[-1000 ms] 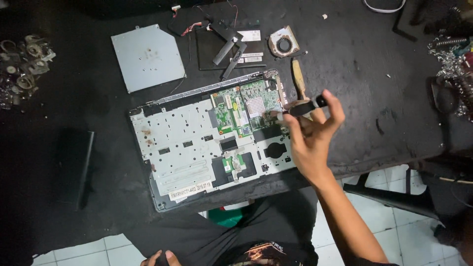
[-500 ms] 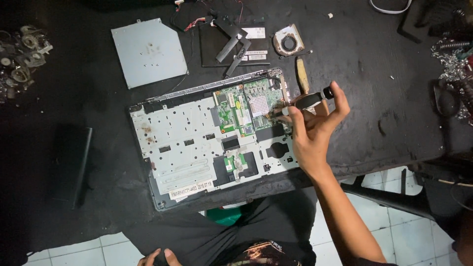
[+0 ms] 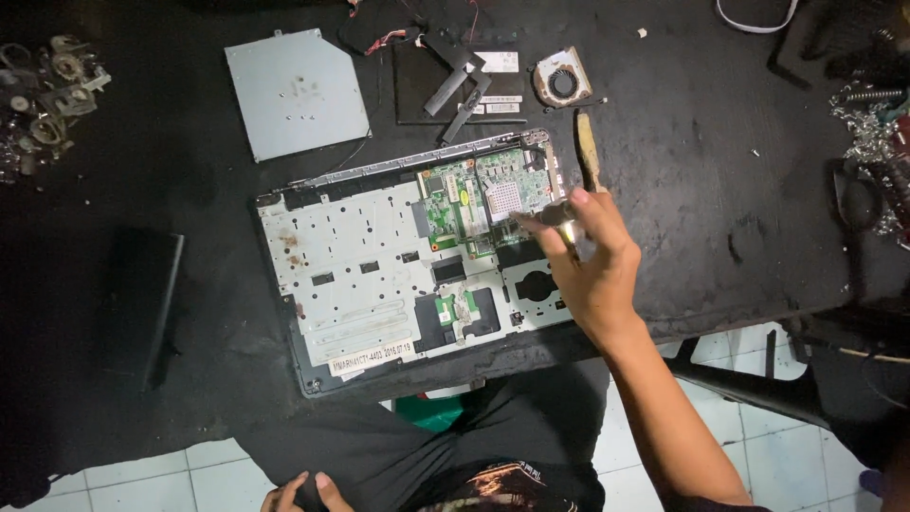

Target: Disassembling a laptop to clean internal components using a screwdriver and a brush

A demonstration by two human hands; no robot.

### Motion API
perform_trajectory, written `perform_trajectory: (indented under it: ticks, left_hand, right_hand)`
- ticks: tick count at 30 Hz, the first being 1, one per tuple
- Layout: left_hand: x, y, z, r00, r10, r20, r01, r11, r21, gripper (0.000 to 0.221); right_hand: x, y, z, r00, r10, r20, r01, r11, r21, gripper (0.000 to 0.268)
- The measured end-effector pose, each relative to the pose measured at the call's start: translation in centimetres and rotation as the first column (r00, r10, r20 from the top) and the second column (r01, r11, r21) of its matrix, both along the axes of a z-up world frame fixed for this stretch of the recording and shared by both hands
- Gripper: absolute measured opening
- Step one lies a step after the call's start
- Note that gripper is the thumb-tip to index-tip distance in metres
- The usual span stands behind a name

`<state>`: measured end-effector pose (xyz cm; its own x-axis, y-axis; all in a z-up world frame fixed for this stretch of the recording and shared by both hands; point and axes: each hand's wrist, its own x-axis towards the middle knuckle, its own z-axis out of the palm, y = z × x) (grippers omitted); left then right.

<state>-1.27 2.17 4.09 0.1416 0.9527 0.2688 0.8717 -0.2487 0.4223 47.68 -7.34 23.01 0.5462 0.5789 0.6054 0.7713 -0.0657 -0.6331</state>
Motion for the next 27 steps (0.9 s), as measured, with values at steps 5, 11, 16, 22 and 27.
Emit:
perform_trajectory:
  ticks: [5, 11, 16, 22, 27]
  left_hand:
    - [1.2, -0.2, 1.5, 0.999, 0.008, 0.047, -0.007, 0.999, -0.034, 0.045]
    - [2.1, -0.5, 2.7, 0.998, -0.039, 0.045, 0.040, 0.999, -0.009, 0.036]
    - [2.0, -0.5, 2.7, 0.999, -0.031, 0.031, 0.031, 0.999, -0.014, 0.038]
    - [2.9, -0.5, 3.9, 0.995, -0.064, 0.072, 0.063, 0.998, 0.015, 0.037]
    - [3.1, -0.5, 4.4, 0.998, -0.054, 0.021, 0.054, 0.998, 0.007, 0.037]
  right_hand:
    - [-0.2, 0.1, 0.6, 0.997, 0.034, 0.073, -0.032, 0.999, -0.039, 0.061]
    - [0.4, 0.3, 1.1, 0.997, 0.052, 0.064, -0.046, 0.996, -0.080, 0.070]
    - [-0.1, 0.1, 2.0, 0.988, -0.088, 0.126, 0.105, 0.986, -0.128, 0.075]
    - [1.1, -0.3, 1.3, 0.998, -0.008, 0.059, 0.012, 0.998, -0.063, 0.102]
    - [1.2, -0.2, 1.2, 0.999, 0.035, 0.036, -0.030, 0.990, -0.140, 0.101]
